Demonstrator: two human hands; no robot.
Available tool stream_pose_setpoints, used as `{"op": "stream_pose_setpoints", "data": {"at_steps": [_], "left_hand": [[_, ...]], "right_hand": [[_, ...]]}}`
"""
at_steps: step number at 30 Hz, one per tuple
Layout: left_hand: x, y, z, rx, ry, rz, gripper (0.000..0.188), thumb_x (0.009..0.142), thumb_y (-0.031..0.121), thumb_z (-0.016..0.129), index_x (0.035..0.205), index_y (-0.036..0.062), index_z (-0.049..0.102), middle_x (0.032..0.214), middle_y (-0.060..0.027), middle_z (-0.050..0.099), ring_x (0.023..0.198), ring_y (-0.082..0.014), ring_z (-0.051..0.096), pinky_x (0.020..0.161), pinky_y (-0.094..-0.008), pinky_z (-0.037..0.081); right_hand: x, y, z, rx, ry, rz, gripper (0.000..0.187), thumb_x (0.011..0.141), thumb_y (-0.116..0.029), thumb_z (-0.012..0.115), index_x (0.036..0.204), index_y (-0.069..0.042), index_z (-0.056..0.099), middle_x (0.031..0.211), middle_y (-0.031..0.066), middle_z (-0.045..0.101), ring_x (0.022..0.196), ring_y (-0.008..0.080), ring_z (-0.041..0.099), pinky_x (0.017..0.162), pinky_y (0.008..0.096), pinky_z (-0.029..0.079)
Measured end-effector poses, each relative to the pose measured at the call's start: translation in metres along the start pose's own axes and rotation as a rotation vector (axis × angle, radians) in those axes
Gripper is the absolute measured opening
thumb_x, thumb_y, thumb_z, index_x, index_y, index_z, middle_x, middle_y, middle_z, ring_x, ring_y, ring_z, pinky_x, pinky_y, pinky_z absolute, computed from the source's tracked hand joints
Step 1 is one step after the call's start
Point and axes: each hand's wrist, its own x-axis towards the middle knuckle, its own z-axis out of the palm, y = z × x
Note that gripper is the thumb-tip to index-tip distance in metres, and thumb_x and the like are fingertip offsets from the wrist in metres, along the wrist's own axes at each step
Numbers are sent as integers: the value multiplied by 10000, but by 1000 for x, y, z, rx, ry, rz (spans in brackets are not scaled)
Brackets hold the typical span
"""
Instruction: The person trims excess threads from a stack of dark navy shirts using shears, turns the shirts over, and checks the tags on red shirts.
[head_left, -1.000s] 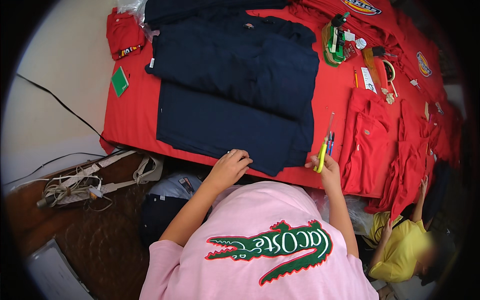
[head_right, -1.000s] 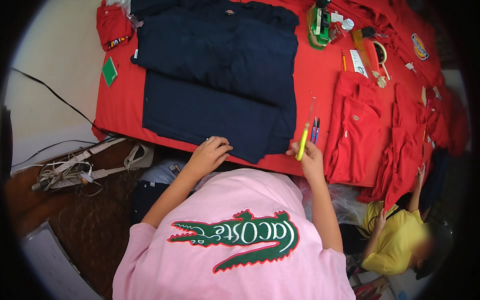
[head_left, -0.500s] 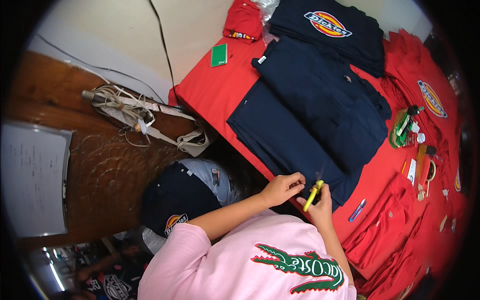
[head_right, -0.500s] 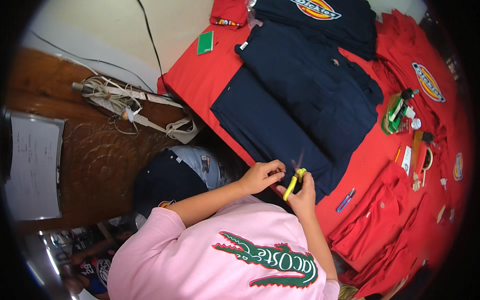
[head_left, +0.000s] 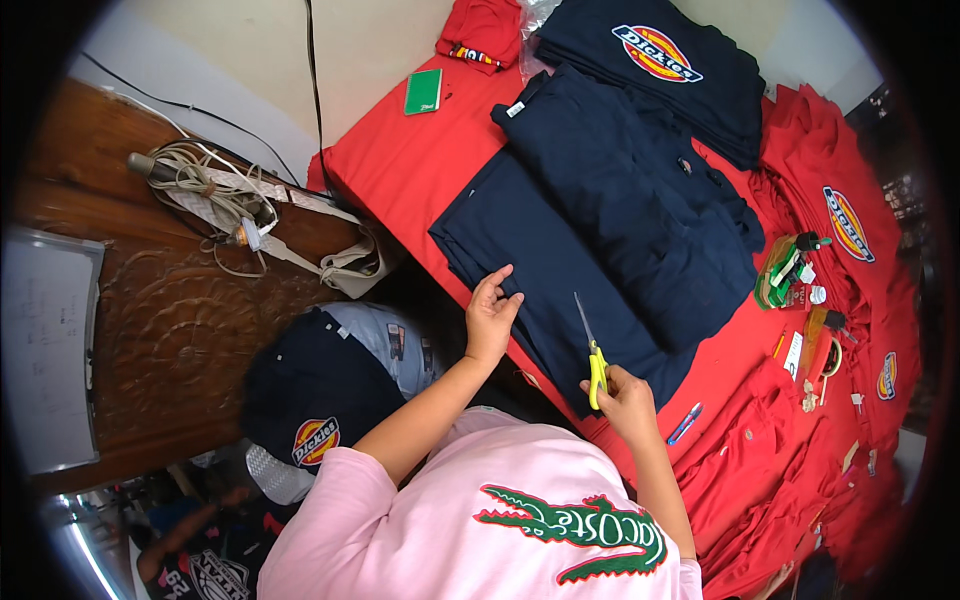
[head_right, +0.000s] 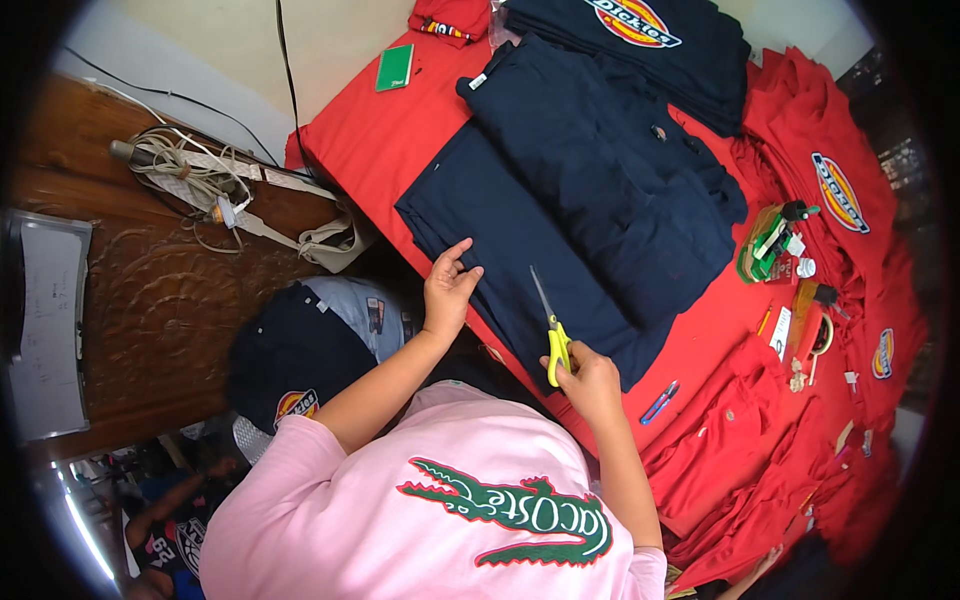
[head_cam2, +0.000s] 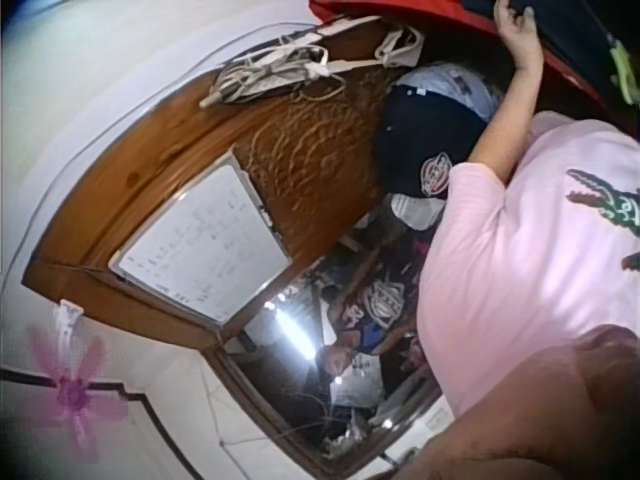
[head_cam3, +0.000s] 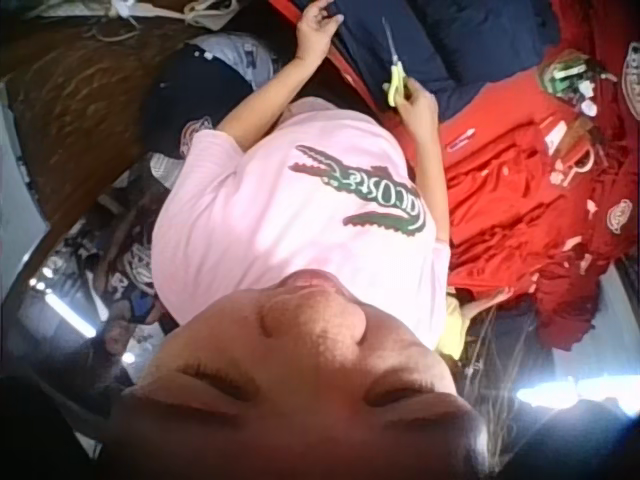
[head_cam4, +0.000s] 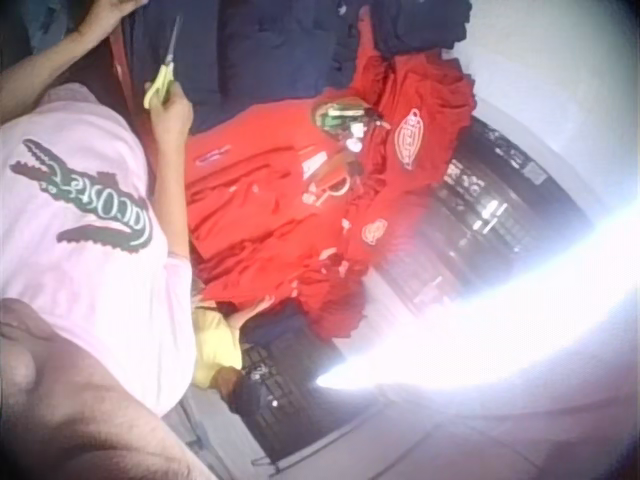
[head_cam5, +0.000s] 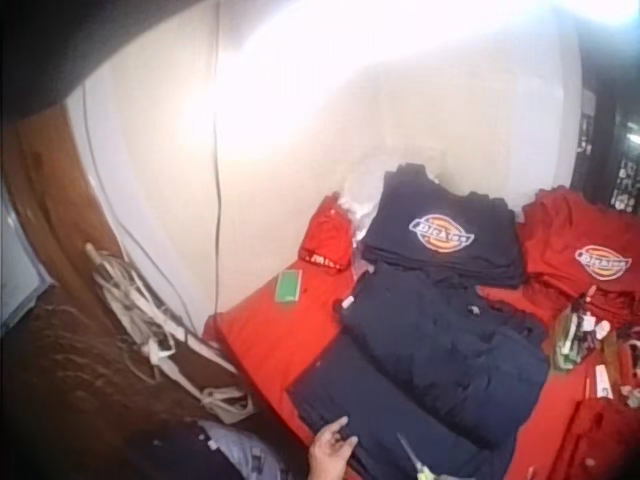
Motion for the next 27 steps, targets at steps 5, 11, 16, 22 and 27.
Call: {"op": "stream_pose_setpoints", "data": {"at_steps": [5, 11, 16, 22, 27], "left_hand": [[2, 35, 6, -53, -78, 65, 558, 911, -149, 700, 1437, 20, 620, 1223, -16, 531, 997, -67, 558, 894, -203, 548], [4, 37, -1, -129, -108, 32, 620, 897, -182, 683, 1476, 24, 597, 1337, -28, 505, 1006, -71, 561, 890, -212, 572], [3, 49, -4, -208, -116, 11, 717, 892, -206, 668, 1555, 13, 503, 1384, -40, 533, 993, -76, 595, 890, -229, 581], [5, 51, -9, -201, -95, 12, 765, 890, -213, 673, 1588, 3, 447, 1353, -44, 578, 996, -88, 623, 901, -244, 582], [10, 43, -10, -131, -94, 49, 727, 905, -165, 709, 1570, 42, 502, 1339, -41, 544, 893, -47, 577, 816, -193, 548]], "right_hand": [[21, -35, -5, -207, 143, -191, 389, 824, -380, 858, 909, -26, 720, 671, 122, 680, 588, 298, 674, 600, 404, 526], [48, -59, 9, -268, 170, -306, 422, 805, -455, 840, 805, -71, 663, 603, 68, 629, 600, 307, 680, 572, 442, 521], [59, -69, 16, -260, 115, -299, 433, 807, -464, 838, 814, -65, 671, 615, 74, 647, 599, 313, 684, 580, 447, 528], [60, -77, 15, -247, 54, -253, 410, 827, -451, 829, 850, -59, 711, 656, 103, 688, 594, 312, 694, 593, 434, 536], [62, -73, 15, -215, 1, -165, 342, 857, -384, 806, 888, -52, 729, 654, 115, 685, 605, 313, 701, 612, 428, 548]]}}
